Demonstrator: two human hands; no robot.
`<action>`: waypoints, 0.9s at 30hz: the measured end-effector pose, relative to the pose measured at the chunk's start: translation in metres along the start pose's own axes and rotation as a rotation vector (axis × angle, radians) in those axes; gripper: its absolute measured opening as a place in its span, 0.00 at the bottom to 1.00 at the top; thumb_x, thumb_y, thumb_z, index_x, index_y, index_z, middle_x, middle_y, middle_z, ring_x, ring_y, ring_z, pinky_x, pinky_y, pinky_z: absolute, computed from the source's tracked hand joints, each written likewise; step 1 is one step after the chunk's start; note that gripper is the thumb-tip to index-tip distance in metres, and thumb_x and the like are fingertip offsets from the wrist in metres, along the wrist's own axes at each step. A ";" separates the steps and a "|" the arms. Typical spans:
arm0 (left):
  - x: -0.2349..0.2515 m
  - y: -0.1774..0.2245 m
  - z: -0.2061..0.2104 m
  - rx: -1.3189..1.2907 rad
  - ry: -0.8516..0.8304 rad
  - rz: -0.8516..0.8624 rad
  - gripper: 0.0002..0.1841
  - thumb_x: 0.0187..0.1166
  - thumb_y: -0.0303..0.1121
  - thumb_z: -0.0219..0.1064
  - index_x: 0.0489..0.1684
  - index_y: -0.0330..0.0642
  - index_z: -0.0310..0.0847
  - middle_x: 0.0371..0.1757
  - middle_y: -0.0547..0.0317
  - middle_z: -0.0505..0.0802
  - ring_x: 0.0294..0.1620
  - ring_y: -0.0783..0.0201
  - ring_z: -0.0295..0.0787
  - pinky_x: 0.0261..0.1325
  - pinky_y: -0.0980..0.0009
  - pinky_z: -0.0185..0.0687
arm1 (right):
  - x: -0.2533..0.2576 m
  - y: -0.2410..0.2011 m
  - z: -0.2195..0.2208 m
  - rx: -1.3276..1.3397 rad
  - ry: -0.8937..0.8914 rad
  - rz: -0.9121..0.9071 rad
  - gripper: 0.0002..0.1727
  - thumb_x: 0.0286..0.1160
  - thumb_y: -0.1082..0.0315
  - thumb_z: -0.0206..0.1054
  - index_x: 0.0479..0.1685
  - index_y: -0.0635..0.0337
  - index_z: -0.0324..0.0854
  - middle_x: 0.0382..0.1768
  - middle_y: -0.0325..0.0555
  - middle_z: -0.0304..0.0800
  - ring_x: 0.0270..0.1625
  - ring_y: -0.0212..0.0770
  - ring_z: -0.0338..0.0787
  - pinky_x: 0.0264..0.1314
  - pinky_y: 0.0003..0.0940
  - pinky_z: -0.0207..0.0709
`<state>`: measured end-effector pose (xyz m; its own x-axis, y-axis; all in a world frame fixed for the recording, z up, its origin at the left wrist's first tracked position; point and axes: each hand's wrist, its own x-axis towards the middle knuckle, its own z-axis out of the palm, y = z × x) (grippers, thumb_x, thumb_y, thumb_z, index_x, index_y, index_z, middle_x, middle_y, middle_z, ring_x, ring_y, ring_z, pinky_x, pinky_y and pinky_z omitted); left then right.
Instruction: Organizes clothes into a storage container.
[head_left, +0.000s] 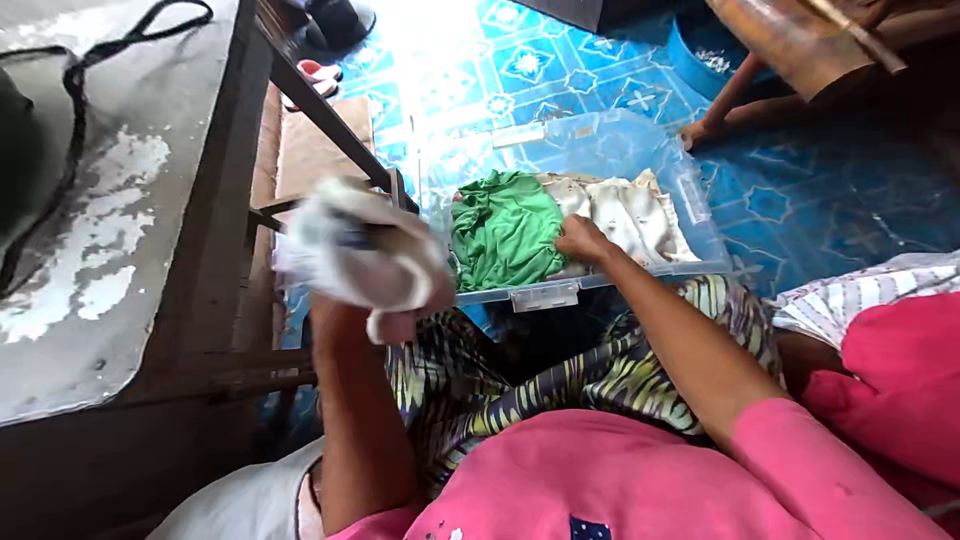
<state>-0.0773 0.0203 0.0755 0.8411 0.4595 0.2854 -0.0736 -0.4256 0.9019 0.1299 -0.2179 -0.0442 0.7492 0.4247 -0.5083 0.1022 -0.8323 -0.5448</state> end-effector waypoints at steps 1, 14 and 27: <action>0.004 -0.003 0.015 0.058 -0.092 -0.042 0.13 0.77 0.34 0.67 0.55 0.39 0.82 0.45 0.58 0.91 0.41 0.70 0.87 0.44 0.68 0.86 | 0.002 0.000 -0.001 -0.017 -0.002 -0.011 0.14 0.76 0.68 0.67 0.40 0.76 0.82 0.47 0.72 0.86 0.54 0.68 0.87 0.54 0.69 0.76; 0.009 -0.048 0.150 0.245 -0.286 0.285 0.25 0.72 0.21 0.67 0.70 0.17 0.76 0.61 0.26 0.89 0.64 0.37 0.88 0.72 0.45 0.77 | -0.054 -0.024 -0.027 0.979 -0.147 -0.597 0.11 0.83 0.73 0.56 0.30 0.57 0.79 0.23 0.29 0.82 0.27 0.24 0.82 0.36 0.23 0.79; -0.079 0.068 -0.115 -0.104 0.459 -0.143 0.17 0.93 0.30 0.46 0.70 0.29 0.71 0.55 0.47 0.87 0.54 0.66 0.86 0.61 0.69 0.84 | 0.018 0.064 -0.017 -0.142 -0.152 -0.101 0.35 0.63 0.69 0.82 0.70 0.77 0.74 0.63 0.77 0.83 0.67 0.71 0.83 0.69 0.69 0.73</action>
